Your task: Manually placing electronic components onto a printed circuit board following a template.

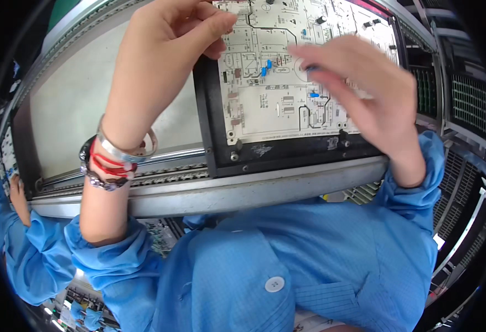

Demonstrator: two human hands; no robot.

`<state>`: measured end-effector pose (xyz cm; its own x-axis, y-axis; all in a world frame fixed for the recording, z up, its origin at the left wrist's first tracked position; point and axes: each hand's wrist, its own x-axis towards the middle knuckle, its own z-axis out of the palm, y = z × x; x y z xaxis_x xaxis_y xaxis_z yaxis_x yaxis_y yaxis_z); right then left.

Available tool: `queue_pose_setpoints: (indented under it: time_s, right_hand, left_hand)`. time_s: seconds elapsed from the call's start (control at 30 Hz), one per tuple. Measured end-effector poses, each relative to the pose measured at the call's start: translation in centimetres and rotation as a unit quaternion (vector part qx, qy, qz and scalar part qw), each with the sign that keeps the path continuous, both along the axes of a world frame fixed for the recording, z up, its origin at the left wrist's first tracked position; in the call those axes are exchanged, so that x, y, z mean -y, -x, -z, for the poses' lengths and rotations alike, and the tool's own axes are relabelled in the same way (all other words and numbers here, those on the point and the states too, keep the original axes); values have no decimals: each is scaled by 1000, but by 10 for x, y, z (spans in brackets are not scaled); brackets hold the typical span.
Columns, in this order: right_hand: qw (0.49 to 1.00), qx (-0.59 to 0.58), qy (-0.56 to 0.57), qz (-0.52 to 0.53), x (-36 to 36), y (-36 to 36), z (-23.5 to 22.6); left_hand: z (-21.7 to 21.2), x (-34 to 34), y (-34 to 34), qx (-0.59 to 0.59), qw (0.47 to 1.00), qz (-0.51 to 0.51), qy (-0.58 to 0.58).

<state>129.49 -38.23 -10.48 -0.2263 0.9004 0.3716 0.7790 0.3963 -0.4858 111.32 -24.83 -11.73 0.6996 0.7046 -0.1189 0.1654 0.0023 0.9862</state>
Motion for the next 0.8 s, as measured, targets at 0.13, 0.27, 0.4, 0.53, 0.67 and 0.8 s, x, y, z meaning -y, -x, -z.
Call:
queue_pose_setpoints:
  time_s: [0.13, 0.27, 0.4, 0.53, 0.67, 0.8]
  right_hand:
    - [994, -38, 48, -86, 3, -2, 18]
    - [990, -68, 99, -69, 5, -3, 20]
    - [991, -87, 99, 9, 12, 5, 22]
    - [996, -62, 70, 9, 13, 3, 24]
    - [997, -4, 71, -16, 13, 4, 26]
    - [998, -1, 65, -16, 15, 5, 30]
  left_hand:
    - [2, -5, -1, -21, 995, 8, 95]
    - [-1, -4, -4, -12, 991, 15, 131]
    - [2, -5, -4, 33, 987, 22, 156]
    - [0, -4, -4, 40, 982, 33, 179]
    - [-1, 3, -5, 60, 962, 4, 265]
    - [1, 6, -3, 162, 880, -7, 447]
